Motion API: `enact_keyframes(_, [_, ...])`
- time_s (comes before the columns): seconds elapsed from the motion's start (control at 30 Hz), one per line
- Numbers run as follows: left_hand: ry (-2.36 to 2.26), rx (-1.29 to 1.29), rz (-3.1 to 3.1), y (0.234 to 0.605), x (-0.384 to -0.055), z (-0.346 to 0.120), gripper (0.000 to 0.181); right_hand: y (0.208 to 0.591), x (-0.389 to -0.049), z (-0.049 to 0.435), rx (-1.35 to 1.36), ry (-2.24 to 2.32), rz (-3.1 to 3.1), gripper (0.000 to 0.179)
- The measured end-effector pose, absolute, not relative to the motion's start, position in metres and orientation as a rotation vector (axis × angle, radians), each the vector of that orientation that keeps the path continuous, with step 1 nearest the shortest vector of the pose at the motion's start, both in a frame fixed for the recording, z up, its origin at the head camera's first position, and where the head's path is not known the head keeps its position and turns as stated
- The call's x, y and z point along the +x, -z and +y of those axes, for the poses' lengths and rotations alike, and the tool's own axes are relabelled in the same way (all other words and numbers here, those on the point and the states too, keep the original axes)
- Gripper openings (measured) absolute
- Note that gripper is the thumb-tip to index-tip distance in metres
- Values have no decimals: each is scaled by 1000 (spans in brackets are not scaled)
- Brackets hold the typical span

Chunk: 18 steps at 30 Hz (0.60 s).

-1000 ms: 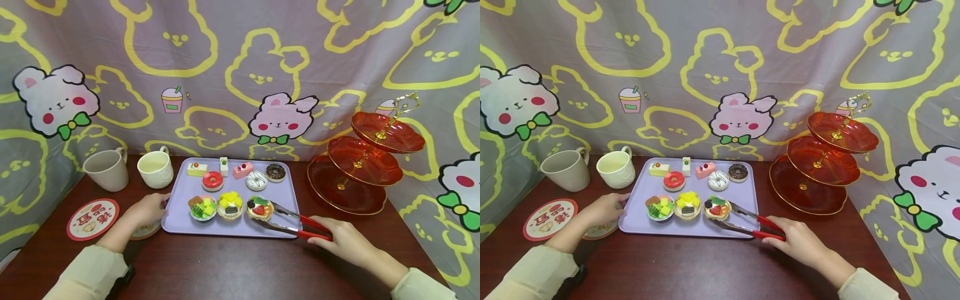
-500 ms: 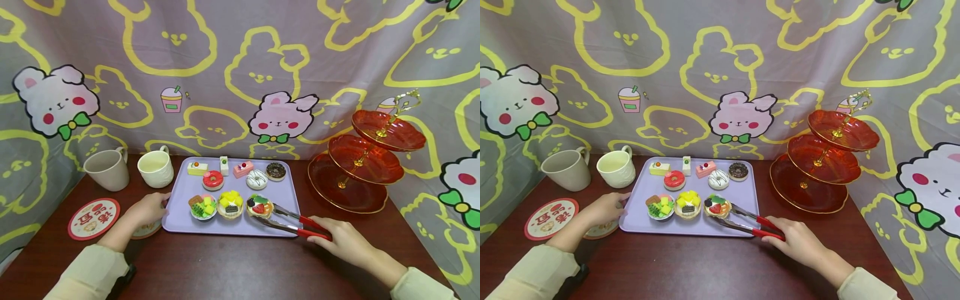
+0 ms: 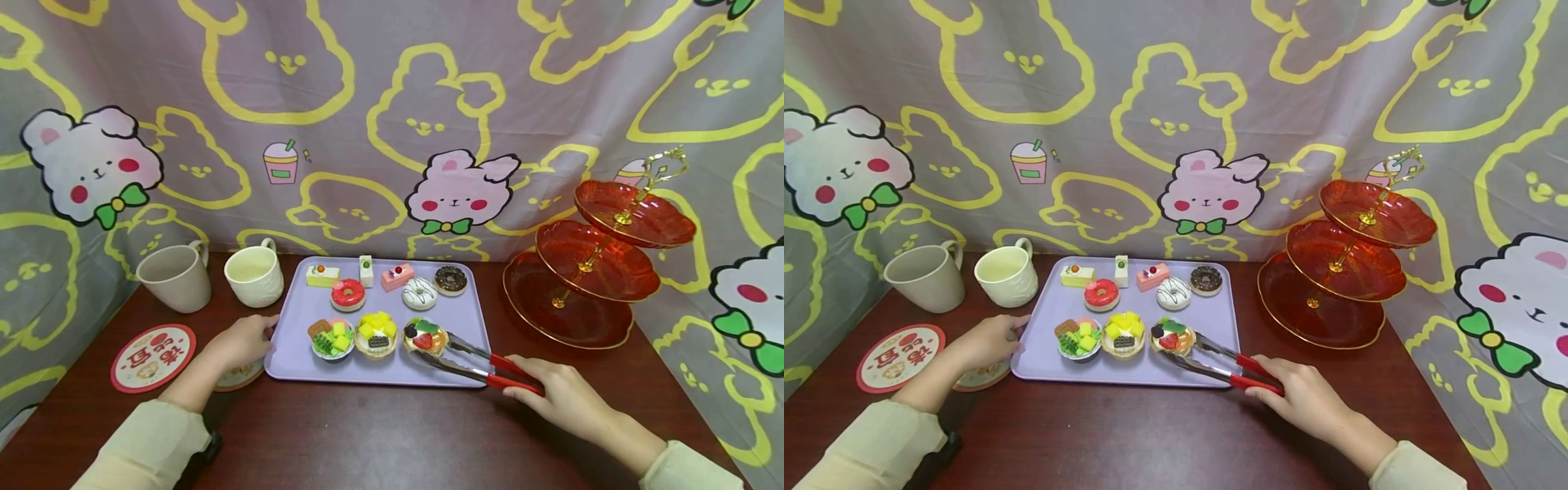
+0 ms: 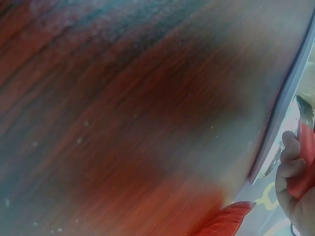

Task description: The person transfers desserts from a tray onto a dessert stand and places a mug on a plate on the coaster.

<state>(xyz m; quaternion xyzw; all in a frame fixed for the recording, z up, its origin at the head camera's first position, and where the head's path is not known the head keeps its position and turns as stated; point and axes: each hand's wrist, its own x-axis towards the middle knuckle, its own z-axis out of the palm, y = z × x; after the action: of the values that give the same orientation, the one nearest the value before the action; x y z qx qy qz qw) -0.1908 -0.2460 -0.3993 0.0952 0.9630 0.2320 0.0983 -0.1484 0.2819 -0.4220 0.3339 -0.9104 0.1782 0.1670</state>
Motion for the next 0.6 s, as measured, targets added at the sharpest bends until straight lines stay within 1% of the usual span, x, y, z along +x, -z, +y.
enact_keyframes(0.27, [-691, 286, 2845, 400, -191, -247, 58, 418, -150, 286, 960, -524, -2513, 52])
enact_keyframes(0.6, [-692, 277, 2841, 399, -191, -247, 58, 406, -152, 291, 898, -501, -2453, 54])
